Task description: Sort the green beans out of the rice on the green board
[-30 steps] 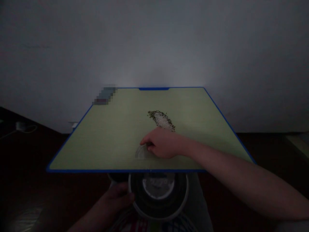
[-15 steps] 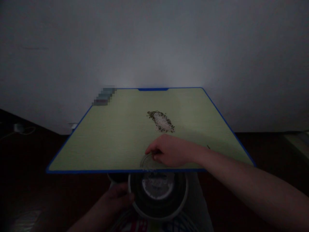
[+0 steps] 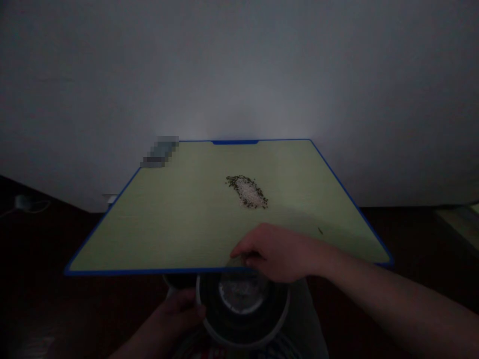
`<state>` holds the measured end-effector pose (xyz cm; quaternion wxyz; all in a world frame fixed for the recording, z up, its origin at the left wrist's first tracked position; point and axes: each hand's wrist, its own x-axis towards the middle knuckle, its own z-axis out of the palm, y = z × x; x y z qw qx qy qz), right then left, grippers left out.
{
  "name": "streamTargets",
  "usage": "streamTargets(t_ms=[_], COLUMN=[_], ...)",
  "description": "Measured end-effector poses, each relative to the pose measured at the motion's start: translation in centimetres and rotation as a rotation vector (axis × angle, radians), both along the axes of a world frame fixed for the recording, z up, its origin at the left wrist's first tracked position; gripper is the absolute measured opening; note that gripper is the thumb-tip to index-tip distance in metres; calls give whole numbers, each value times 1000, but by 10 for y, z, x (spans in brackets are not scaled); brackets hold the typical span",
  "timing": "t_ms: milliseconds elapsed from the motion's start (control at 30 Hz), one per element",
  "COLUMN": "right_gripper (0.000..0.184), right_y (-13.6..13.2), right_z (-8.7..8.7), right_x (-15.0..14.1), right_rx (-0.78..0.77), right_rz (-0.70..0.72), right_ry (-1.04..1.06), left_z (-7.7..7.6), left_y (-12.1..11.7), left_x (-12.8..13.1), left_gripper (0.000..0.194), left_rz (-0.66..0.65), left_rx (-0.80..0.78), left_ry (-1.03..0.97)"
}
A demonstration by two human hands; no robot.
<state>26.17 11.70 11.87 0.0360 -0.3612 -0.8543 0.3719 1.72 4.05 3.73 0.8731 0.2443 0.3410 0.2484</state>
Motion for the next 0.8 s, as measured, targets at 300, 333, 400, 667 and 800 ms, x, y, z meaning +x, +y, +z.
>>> streamTargets(t_ms=[300,333,400,667,800], right_gripper=[36,36,36,38,38], right_y=[-2,-1,-1,14,24], right_z=[-21,-22,-24,-22,-18], right_x=[68,71,71,31,33], right_rx=[235,249,280,562,644], right_rz=[-707,-735,-746,-535,-571], right_ry=[81,70,39,-116,-143], left_z=[-8,-9,-10,-12,-18], left_y=[1,1,1,-1,-2], left_x=[-2,-2,-3,-3,-3], left_gripper=[23,23,23,22,28], left_rz=[25,28,19,21,25], left_rx=[-26,-27,-14,-8,-13], left_ry=[-23,2,38,74,40])
